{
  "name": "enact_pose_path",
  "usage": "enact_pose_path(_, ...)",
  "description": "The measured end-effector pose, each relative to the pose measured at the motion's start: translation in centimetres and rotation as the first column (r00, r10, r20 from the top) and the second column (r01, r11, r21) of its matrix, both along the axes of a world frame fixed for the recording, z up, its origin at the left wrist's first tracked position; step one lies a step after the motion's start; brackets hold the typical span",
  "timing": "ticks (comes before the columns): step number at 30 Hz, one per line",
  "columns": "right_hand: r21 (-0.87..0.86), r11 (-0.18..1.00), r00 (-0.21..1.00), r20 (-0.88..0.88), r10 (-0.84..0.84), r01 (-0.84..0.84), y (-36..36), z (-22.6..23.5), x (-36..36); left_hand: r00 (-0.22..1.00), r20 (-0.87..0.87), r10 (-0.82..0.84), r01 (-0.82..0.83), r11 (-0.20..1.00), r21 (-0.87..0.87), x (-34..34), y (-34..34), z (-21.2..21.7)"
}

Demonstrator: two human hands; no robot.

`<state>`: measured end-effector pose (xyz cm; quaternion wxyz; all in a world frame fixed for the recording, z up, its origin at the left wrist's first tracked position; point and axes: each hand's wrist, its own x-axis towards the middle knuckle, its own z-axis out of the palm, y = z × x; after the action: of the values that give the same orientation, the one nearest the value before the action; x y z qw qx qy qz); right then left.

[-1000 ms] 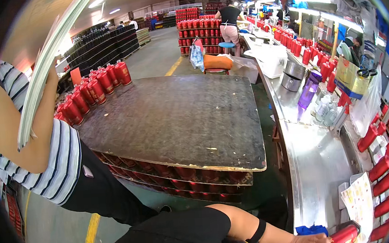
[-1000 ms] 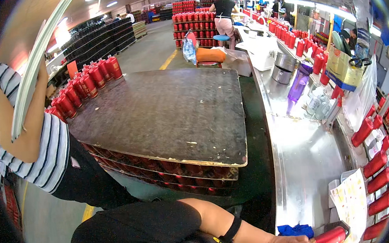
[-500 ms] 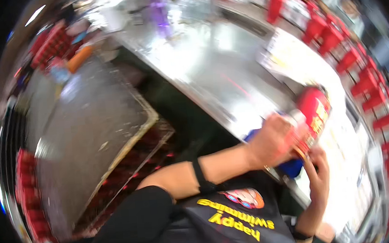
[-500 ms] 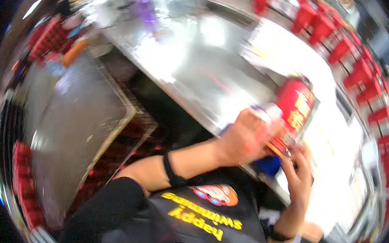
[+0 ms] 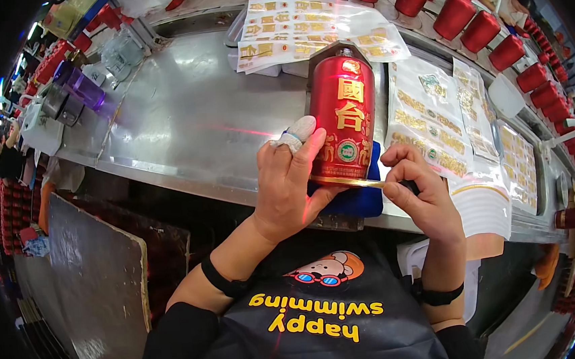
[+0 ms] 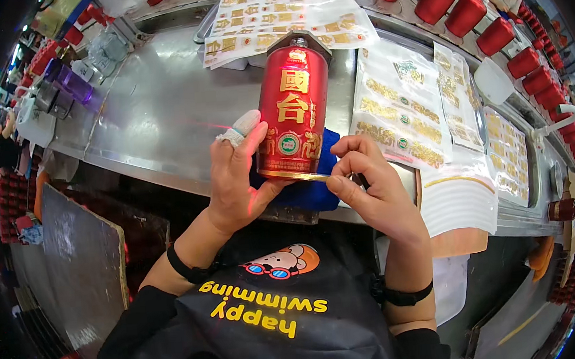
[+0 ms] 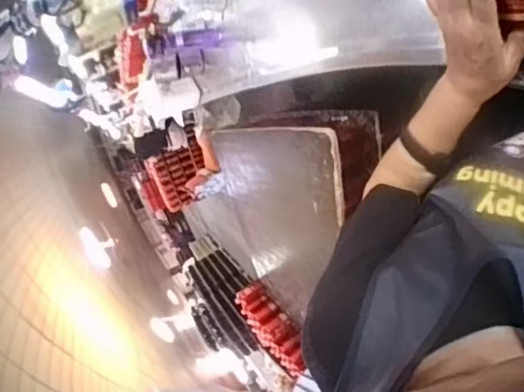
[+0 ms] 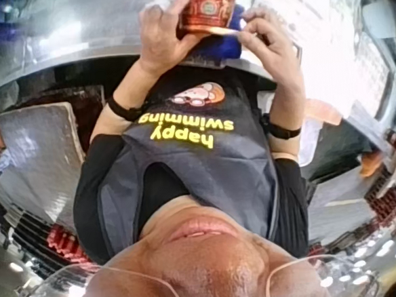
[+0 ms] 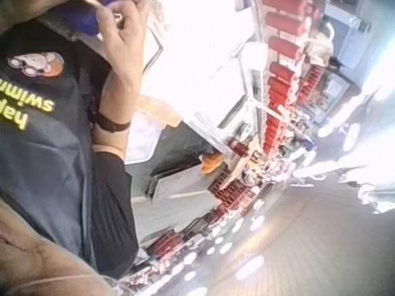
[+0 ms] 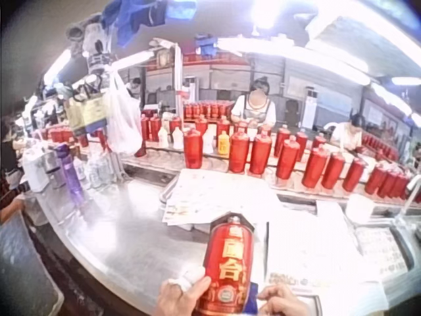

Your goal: Applying adhesive decorative labels onto red metal containers at a production line station.

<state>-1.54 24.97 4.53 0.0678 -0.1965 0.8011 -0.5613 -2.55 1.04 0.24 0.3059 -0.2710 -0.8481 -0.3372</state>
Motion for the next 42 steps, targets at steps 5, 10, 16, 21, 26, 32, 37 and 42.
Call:
enact_pose_path(5, 0.045, 0.999, 1.000, 0.008, -0.019, 0.019, 0.3, -0.4, 0.2, 1.000, 0.008, -0.008, 0.008, 1.000, 0.019, 0.0, 0.1, 0.3)
enact_pose_path(10, 0.039, 0.999, 1.000, 0.015, 0.015, -0.015, -0.1, 0.2, 0.4, 0.999, 0.047, -0.020, 0.017, 0.998, 0.066, 0.0, -0.3, -0.7)
enact_pose_path(16, 0.030, 0.998, 0.999, -0.012, 0.049, -0.049, 0.1, 1.2, 0.5, 0.997, 0.072, -0.026, 0.021, 0.997, 0.071, -0.1, -0.3, -0.2)
enact_pose_path(21, 0.046, 0.999, 0.999, 0.029, -0.025, 0.023, 0.5, 0.0, 0.2, 0.992, -0.062, -0.108, 0.115, 0.986, 0.119, 0.9, -1.2, -1.4)
enact_pose_path(26, -0.002, 1.000, 0.995, 0.098, -0.016, 0.016, 0.6, -0.5, 0.2, 0.955, -0.236, -0.180, 0.166, 0.983, -0.076, 1.3, -1.1, -0.1)
enact_pose_path(32, -0.023, 1.000, 0.994, 0.107, -0.014, 0.016, 0.6, -0.7, 0.2, 0.918, -0.289, -0.272, 0.216, 0.953, -0.211, 0.7, -0.6, 1.1)
enact_pose_path(37, -0.019, 1.000, 0.998, 0.064, -0.024, 0.025, 0.6, -0.5, 0.2, 0.903, -0.295, -0.311, 0.246, 0.940, -0.236, 0.4, 0.2, 1.3)
enact_pose_path(42, -0.044, 0.999, 0.999, 0.023, -0.031, 0.032, 0.5, -0.8, 0.1, 0.922, -0.282, -0.266, 0.185, 0.941, -0.282, -0.1, 1.0, 1.5)
